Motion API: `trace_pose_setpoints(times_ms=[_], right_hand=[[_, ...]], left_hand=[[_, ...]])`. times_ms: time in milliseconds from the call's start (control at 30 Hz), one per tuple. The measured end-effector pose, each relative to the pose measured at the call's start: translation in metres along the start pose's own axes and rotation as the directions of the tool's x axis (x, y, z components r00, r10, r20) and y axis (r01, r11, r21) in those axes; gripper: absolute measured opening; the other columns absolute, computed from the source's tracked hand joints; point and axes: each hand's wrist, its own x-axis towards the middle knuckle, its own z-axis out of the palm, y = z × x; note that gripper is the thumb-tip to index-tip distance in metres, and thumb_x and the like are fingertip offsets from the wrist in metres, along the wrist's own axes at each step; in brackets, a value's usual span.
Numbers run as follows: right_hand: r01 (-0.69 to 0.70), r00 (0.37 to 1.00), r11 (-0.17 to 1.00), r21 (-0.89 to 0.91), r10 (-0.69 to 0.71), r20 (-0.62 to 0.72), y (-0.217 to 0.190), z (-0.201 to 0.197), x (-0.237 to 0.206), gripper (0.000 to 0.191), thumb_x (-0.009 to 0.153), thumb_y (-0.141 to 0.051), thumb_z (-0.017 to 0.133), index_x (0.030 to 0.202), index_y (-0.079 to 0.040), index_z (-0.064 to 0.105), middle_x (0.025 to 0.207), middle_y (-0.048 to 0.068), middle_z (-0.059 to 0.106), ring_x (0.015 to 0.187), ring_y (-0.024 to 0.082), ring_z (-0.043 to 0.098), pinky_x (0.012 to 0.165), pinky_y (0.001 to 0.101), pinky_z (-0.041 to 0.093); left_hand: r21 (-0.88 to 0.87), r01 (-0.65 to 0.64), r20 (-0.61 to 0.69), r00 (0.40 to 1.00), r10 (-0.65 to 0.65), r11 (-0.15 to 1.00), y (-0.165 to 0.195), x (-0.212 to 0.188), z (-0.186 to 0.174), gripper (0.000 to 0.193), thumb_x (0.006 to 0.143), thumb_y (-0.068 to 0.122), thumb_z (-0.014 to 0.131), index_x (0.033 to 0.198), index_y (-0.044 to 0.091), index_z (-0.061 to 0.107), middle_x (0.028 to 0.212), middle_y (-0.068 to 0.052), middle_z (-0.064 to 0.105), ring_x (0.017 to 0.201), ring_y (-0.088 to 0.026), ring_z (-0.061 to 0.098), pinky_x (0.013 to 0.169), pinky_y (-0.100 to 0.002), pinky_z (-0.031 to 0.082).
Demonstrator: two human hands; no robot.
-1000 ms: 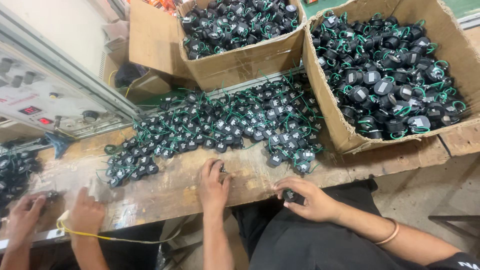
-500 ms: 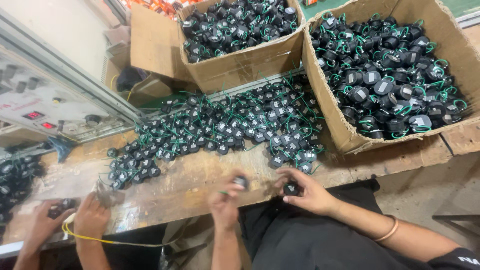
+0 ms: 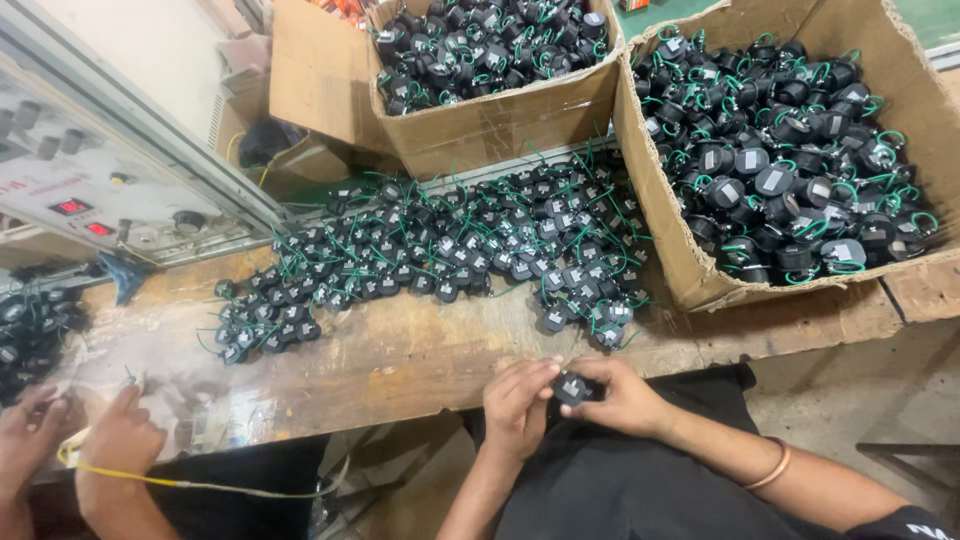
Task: The person picks up small black round electrical components with green wires from the workbench, manipulates each one in their hands, and places them into cardboard boxes on the bench. They repeat this pick-handle-place cycle continuously, moving finished components into the boxes while more components lie spread across the table.
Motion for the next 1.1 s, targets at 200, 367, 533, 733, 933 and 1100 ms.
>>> trace_pose_setpoints(times_ms=[200,367,533,733,933,1100], right_hand=[[0.069,0.983,0.983,-0.173,-0.096,-0.156,-0.015,0.004,0.005,0.028,0.075,-0.011,0.085,0.096,-0.001,0.071,0.093,0.008,0.071,0.086,0.021,0.068,0.078,0.0330,0.056],[0.277,0.953,0.935,-0.220,-0.297,-0.062,-0.018,0.004,0.004,0.033,0.073,-0.008,0.086,0.101,-0.001,0.070,0.100,0.009,0.069,0.095,0.025,0.067,0.083,0.0351,0.054],[0.260,0.962,0.946,-0.194,-0.271,-0.036,-0.017,0.002,0.002,0.031,0.076,-0.005,0.084,0.101,-0.004,0.064,0.102,0.009,0.067,0.098,0.025,0.067,0.088,0.0356,0.052],[0.086,0.992,0.993,0.075,-0.093,0.090,-0.019,0.006,0.002,0.041,0.084,0.000,0.069,0.123,-0.007,0.059,0.103,0.006,0.068,0.098,0.020,0.067,0.091,0.0313,0.053],[0.216,0.966,0.976,-0.032,-0.208,0.154,-0.019,0.003,0.000,0.029,0.087,0.005,0.066,0.115,-0.002,0.069,0.104,0.005,0.070,0.099,0.018,0.068,0.088,0.0319,0.054],[0.107,0.982,0.986,0.126,-0.125,0.142,-0.009,0.002,-0.001,0.027,0.089,0.006,0.062,0.114,-0.001,0.070,0.104,0.006,0.066,0.095,0.016,0.066,0.080,0.0300,0.057]], left_hand=[[-0.325,0.271,0.002,0.958,-0.285,0.906,-0.019,-0.012,0.013,0.024,0.078,0.000,0.083,0.093,0.005,0.065,0.103,-0.012,0.073,0.100,-0.024,0.070,0.088,-0.035,0.056],[-0.383,0.370,-0.105,0.893,-0.438,0.846,-0.020,-0.013,0.020,0.023,0.082,0.000,0.080,0.081,0.004,0.058,0.093,-0.007,0.071,0.086,-0.016,0.066,0.078,-0.032,0.054],[0.000,0.287,-0.380,0.886,-0.265,0.958,-0.047,0.031,-0.033,0.013,0.094,0.016,0.073,0.099,0.005,0.068,0.112,-0.012,0.071,0.103,-0.022,0.069,0.092,-0.036,0.058],[0.727,0.291,-0.233,0.957,-0.175,0.622,-0.065,0.074,-0.061,0.056,0.085,0.026,0.077,0.133,0.001,0.063,0.147,-0.021,0.056,0.133,-0.040,0.051,0.104,-0.055,0.042],[0.623,0.468,-0.287,0.882,-0.373,0.627,-0.052,0.050,-0.049,0.052,0.074,0.027,0.085,0.117,0.005,0.064,0.138,-0.018,0.056,0.127,-0.039,0.052,0.104,-0.050,0.043],[0.581,0.253,-0.167,0.967,-0.191,0.774,-0.052,0.031,-0.048,0.040,0.072,0.006,0.079,0.109,0.006,0.065,0.126,-0.015,0.066,0.123,-0.041,0.060,0.105,-0.049,0.048]])
